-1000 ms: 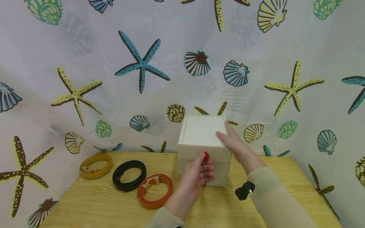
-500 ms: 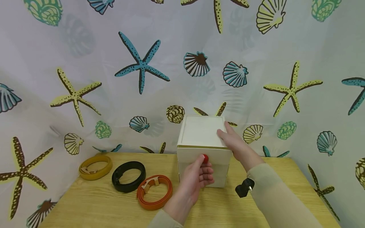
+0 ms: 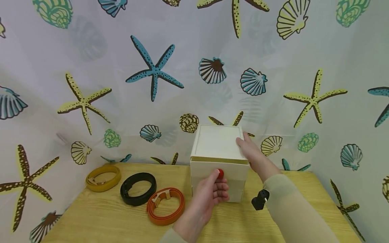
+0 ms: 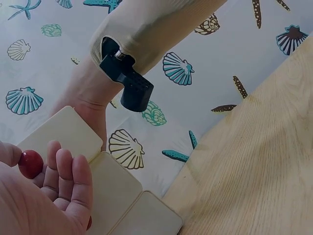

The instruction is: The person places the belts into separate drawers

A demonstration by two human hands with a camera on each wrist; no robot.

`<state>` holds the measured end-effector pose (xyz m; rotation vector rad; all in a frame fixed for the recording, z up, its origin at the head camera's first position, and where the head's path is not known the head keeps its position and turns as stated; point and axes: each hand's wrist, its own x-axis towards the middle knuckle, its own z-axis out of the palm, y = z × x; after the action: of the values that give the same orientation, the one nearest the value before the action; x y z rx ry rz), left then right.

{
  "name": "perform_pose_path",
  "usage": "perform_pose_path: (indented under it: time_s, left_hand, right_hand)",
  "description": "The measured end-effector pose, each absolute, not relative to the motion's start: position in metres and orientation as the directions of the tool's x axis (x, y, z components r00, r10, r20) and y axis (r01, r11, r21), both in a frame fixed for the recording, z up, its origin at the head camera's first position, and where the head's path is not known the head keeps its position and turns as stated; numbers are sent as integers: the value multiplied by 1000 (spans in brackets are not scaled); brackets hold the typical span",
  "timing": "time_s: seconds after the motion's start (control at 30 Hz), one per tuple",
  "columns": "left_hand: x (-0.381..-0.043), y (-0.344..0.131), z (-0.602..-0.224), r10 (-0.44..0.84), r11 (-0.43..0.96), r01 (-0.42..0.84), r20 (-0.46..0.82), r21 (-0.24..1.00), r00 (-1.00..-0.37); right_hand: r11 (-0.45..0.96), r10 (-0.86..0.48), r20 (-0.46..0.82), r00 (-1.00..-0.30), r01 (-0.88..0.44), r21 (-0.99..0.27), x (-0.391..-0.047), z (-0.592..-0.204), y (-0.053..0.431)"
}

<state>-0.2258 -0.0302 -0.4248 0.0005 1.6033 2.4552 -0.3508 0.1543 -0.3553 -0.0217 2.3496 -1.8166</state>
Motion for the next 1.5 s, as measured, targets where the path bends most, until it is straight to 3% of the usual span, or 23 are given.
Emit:
perform_pose_path:
  time_s: [1.5]
  left_hand:
    - [-192,-41,-425,248,-323,-209,-131,923,-960]
  right_hand:
    - [287,-144,-109,-984,64,-956,-351,-357,157]
